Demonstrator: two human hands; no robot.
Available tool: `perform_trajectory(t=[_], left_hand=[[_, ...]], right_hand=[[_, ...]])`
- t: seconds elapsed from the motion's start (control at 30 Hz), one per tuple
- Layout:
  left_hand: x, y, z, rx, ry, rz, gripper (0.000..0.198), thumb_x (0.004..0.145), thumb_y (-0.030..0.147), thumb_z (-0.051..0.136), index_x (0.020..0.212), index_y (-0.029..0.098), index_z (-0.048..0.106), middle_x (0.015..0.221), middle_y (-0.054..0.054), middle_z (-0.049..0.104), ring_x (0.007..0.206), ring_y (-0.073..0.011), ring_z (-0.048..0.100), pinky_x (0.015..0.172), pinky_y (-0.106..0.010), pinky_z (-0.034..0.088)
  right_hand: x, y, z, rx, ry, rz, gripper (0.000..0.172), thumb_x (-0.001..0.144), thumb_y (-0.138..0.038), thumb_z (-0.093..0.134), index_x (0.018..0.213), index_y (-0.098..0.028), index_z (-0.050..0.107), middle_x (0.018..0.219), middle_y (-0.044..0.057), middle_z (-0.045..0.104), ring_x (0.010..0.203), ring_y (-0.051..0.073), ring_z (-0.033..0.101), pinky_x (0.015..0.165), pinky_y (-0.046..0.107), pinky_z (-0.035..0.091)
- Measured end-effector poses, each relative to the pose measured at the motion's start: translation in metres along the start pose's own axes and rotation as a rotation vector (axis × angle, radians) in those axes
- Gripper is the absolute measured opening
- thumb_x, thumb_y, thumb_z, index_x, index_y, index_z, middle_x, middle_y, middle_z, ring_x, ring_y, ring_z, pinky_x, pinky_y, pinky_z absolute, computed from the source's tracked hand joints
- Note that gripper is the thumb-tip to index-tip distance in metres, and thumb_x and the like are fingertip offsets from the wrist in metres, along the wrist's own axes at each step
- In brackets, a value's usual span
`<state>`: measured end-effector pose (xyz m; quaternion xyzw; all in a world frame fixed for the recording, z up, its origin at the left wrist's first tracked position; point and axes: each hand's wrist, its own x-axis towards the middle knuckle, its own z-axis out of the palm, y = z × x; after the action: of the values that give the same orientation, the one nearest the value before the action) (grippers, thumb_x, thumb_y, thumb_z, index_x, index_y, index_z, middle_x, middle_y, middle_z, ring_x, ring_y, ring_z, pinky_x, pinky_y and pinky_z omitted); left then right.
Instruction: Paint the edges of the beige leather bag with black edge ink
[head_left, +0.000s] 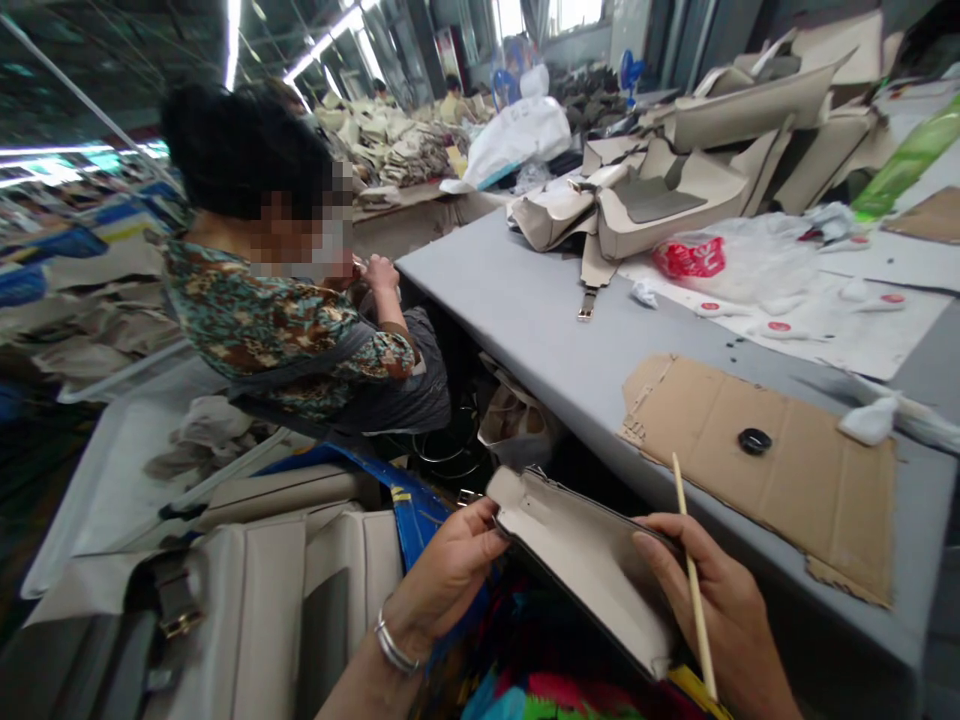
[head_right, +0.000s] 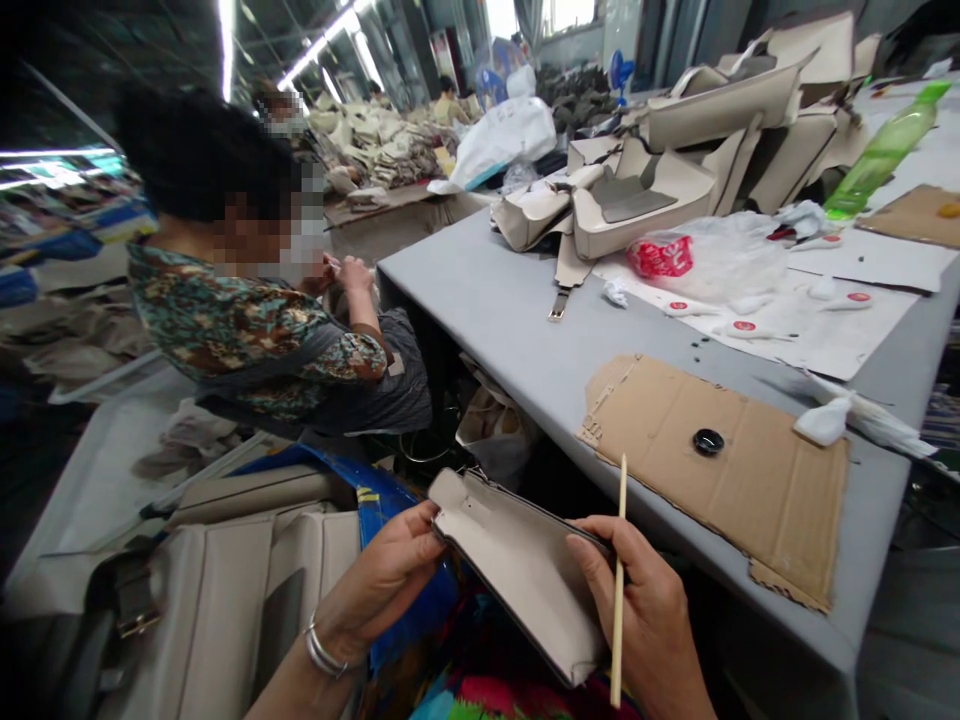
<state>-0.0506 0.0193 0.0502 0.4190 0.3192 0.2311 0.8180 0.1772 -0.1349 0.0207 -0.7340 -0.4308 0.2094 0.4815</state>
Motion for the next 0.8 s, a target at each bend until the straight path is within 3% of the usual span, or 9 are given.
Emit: perform_trajectory(t=[0.17, 0.3, 0.8], left_hand=[[0.009, -0.010, -0.005, -0.045, -0.042, -0.013, 0.046, 0.086, 0.024, 0.077, 0.131, 0.015, 0.069, 0.128, -0.015, 0.072, 0.130, -0.0329, 0.058, 0.113, -0.041, 0.040], [0.013, -0.012, 0.000, -0.047, -0.009, 0.005, 0.044, 0.090, 0.024, 0.073, 0.133, 0.017, 0.067, 0.130, -0.014, 0.071, 0.130, -0.0319, 0.057, 0.111, -0.040, 0.042], [0.000, -0.011, 0.026, 0.059, 0.076, 0.013, 0.036, 0.095, 0.025, 0.067, 0.131, 0.020, 0.069, 0.130, -0.011, 0.071, 0.127, -0.0308, 0.058, 0.107, -0.040, 0.045]], right_hand=[[-0.004, 0.010, 0.004, -0.016, 0.065, -0.030, 0.021, 0.097, -0.045, 0.064, 0.104, -0.026, 0.070, 0.086, -0.001, 0.073, 0.070, 0.017, 0.067, 0.066, 0.023, 0.053], [-0.003, 0.013, 0.004, -0.019, 0.094, -0.051, 0.019, 0.096, -0.044, 0.064, 0.102, -0.027, 0.070, 0.086, -0.001, 0.073, 0.070, 0.016, 0.068, 0.065, 0.023, 0.054], [-0.014, 0.032, -0.006, 0.019, 0.009, -0.109, 0.017, 0.098, -0.036, 0.063, 0.113, -0.030, 0.070, 0.104, 0.000, 0.074, 0.093, 0.019, 0.072, 0.080, 0.024, 0.057]])
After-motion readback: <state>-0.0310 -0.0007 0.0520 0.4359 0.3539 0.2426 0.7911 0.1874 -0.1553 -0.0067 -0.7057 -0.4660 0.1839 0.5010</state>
